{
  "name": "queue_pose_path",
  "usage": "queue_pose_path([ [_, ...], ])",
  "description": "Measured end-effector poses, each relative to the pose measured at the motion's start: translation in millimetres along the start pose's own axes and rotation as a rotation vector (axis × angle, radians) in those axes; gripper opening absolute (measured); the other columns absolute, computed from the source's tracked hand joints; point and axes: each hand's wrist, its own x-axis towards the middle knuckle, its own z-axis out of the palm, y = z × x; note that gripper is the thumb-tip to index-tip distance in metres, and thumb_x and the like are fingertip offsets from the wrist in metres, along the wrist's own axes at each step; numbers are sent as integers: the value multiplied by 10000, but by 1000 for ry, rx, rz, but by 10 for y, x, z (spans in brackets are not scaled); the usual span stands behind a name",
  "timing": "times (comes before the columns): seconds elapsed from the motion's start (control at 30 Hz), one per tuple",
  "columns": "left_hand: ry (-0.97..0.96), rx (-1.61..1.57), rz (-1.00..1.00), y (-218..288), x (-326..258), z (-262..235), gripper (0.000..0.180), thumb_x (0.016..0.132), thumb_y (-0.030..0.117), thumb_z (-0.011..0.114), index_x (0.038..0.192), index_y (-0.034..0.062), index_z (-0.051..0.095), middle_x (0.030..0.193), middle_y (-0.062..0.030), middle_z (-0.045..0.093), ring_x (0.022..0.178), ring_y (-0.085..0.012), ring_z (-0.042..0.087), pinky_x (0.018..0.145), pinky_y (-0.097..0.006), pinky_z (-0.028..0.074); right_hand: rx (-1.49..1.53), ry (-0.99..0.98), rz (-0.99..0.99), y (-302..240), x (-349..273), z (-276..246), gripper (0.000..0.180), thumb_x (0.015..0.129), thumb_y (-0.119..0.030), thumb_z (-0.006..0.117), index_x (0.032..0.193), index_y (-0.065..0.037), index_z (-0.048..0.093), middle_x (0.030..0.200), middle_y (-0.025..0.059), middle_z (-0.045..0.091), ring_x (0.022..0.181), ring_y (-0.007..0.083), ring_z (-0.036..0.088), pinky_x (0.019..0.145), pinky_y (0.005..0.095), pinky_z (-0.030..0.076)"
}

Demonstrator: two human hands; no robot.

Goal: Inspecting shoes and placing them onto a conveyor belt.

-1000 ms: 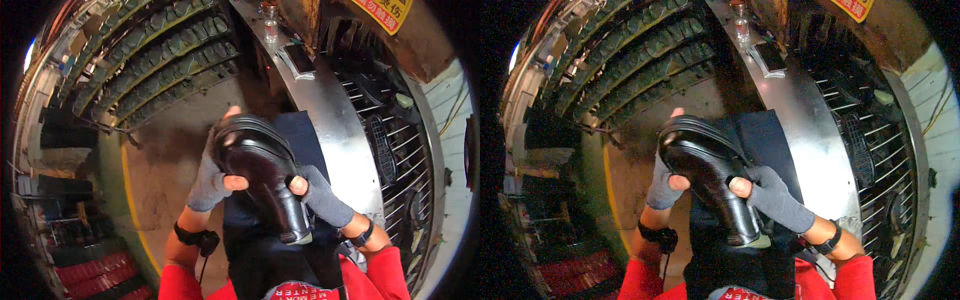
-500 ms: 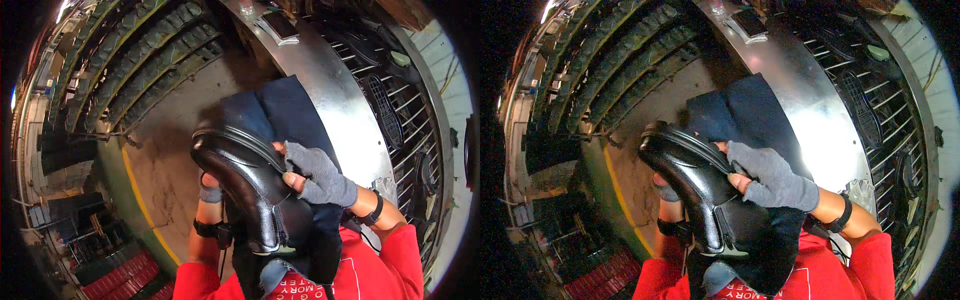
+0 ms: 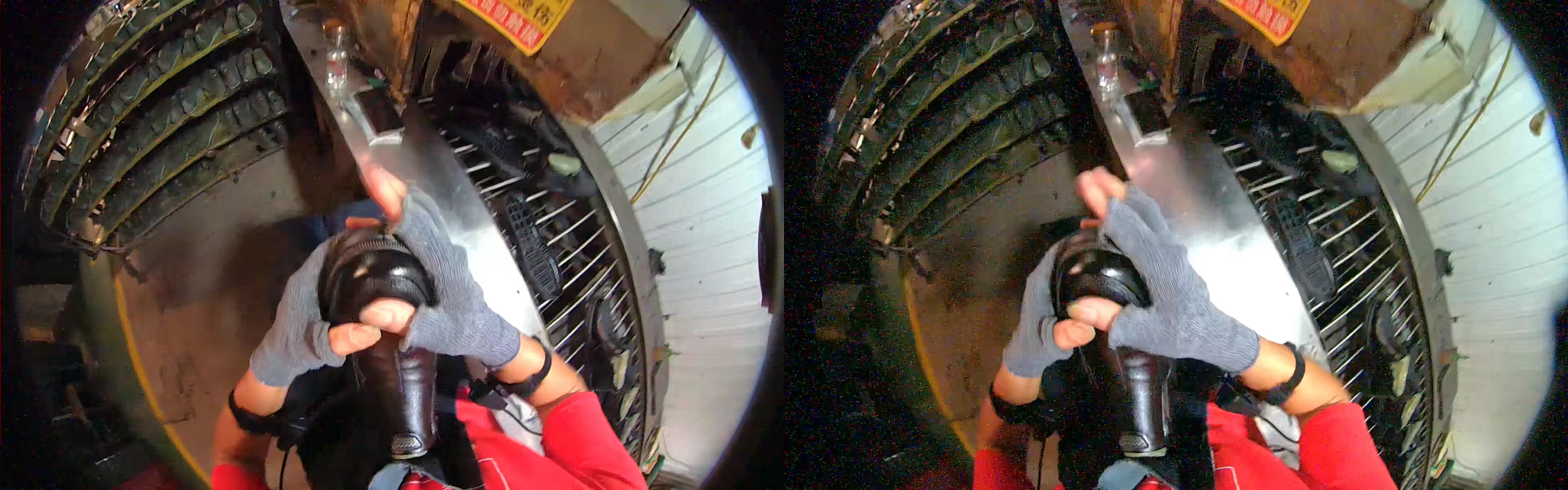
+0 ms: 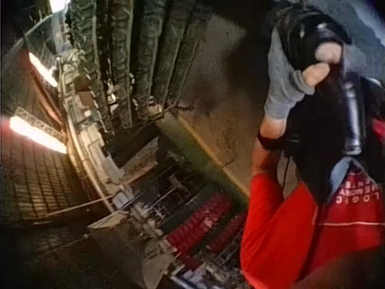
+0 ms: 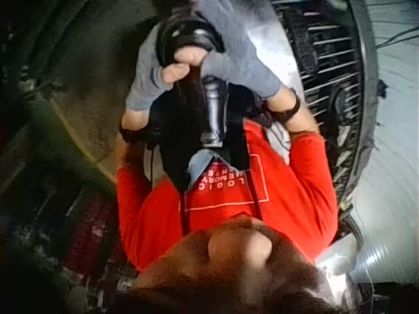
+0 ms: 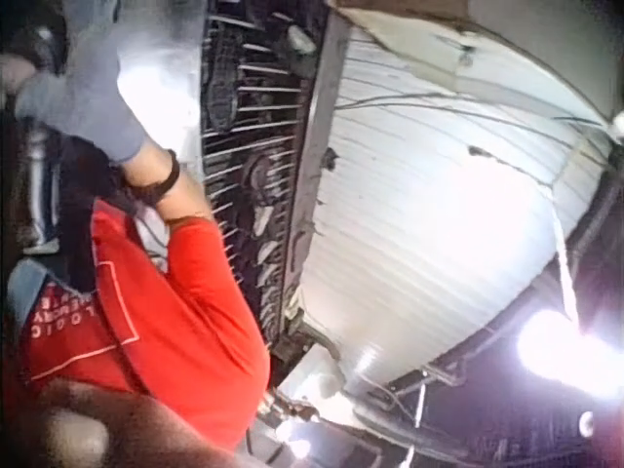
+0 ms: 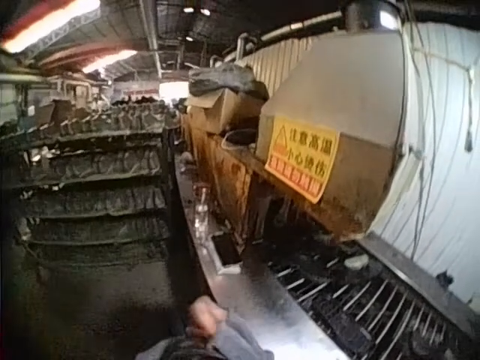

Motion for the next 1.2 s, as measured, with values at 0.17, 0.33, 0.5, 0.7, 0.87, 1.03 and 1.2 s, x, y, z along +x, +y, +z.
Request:
queue_pose_path([
  [0.17, -112, 193, -40, 31, 73, 156, 889, 775, 404, 883, 1470, 10, 494, 1323, -151, 671, 1250, -254, 656, 1082, -384, 489, 46, -340, 80, 71, -50, -374, 692, 867, -270, 788, 1459, 28, 587, 1505, 208, 585, 1423, 336, 528, 1204, 443, 370],
  [0.33, -174, 562, -70, 221, 153, 303, 922, 805, 542, 819, 1490, 48, 448, 1186, -232, 725, 1131, -429, 713, 935, -460, 572, 15, -397, 57, -42, 122, -514, 527, 733, -230, 849, 1199, -9, 746, 1277, 198, 713, 1259, 332, 654, 1081, 430, 481],
  [0.5, -57, 673, -57, 441, -10, 370, 897, 819, 588, 814, 1487, 122, 438, 1133, -237, 732, 1065, -452, 726, 882, -493, 584, -6, -197, -34, -66, 41, -369, 392, 683, -235, 807, 1018, -36, 768, 1139, 163, 727, 1151, 339, 660, 1034, 431, 477],
  [0.7, 579, 385, 370, 326, -36, 154, 716, 837, 291, 888, 1398, 29, 529, 1189, -129, 740, 1096, -226, 745, 933, -352, 573, 293, -95, 294, 256, -973, 108, 1388, 633, -589, 966, 1659, -12, 230, 1620, 191, 420, 1474, 327, 442, 1225, 433, 333],
  [0.87, 591, 585, 175, 189, -250, 161, 836, 795, 398, 907, 1429, 53, 487, 1154, -158, 744, 1077, -322, 754, 911, -412, 583, 269, -120, 636, 67, -859, 33, 1021, 760, -532, 873, 1525, 26, 490, 1413, 120, 619, 1263, 212, 606, 1089, 344, 455],
  [1.03, 296, 583, -103, -120, -493, 276, 1228, 712, 481, 941, 1604, 45, 217, 1346, -268, 628, 1131, -433, 712, 929, -471, 581, 287, -189, 932, 140, -1020, -447, 923, 742, -472, 863, 1453, 42, 577, 1353, 126, 688, 1221, 207, 647, 1087, 342, 482],
  [1.2, 260, 810, 124, -485, -773, 442, 1112, 872, 324, 815, 1618, -97, 106, 1287, -383, 613, 903, -465, 744, 728, -478, 613, 616, -52, 1162, 170, -973, -593, 719, 854, -331, 746, 1425, 72, 581, 1311, 174, 711, 1128, 232, 718, 1026, 347, 559],
])
